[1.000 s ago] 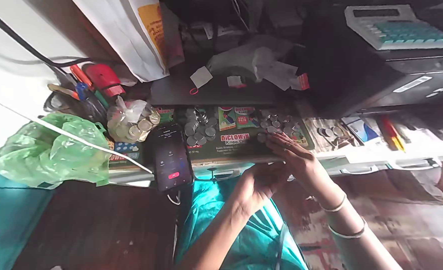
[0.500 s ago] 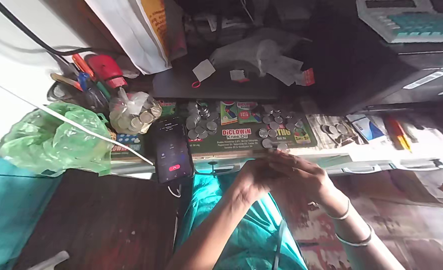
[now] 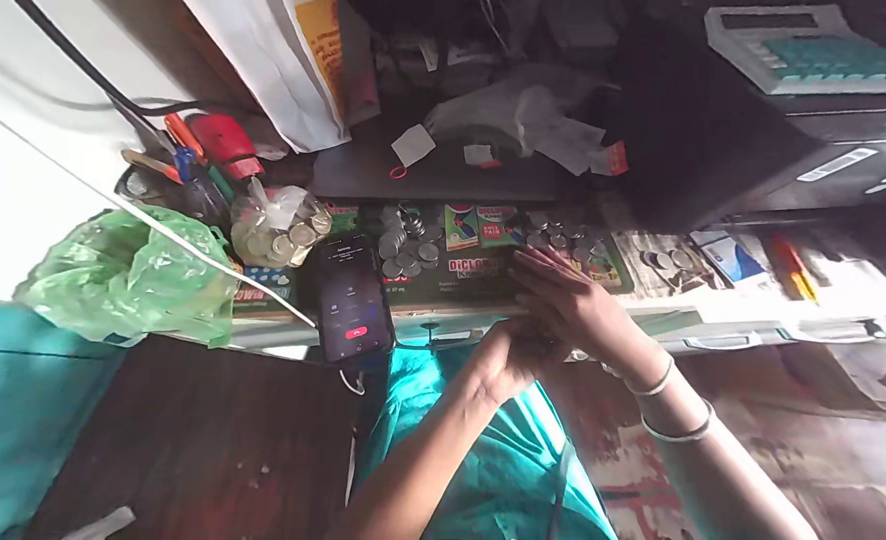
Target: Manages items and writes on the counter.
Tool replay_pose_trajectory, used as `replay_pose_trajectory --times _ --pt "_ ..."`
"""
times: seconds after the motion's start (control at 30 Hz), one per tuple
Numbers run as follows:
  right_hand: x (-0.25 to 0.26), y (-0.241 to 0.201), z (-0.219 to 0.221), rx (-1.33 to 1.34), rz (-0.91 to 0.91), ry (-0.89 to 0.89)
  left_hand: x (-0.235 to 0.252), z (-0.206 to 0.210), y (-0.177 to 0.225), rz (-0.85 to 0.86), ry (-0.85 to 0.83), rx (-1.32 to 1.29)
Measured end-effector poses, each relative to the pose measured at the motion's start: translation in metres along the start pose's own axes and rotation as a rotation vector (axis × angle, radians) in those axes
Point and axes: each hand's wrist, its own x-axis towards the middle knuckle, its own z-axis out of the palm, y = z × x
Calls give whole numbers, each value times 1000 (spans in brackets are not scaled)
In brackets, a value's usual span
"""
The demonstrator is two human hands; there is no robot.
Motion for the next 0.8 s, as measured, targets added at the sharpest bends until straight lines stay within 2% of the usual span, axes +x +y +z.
replay_pose_trajectory --times 0.23,0.4,0.47,0.6,0.73,0.8 --pt "-36 -13 8 104 -135 168 -4 3 0 20 45 48" --pt "-57 -28 9 185 -226 193 -6 -2 -2 75 -70 101" --pt "-56 -29 5 252 -225 211 -5 -1 -3 86 -62 111" --pt "-51 -17 -5 456 -104 293 -6 8 -3 62 22 24" --pt "-55 -8 -3 541 118 572 -4 6 -1 32 -13 -94" --pt "-59 -9 -2 523 170 641 -3 4 0 18 -39 -93"
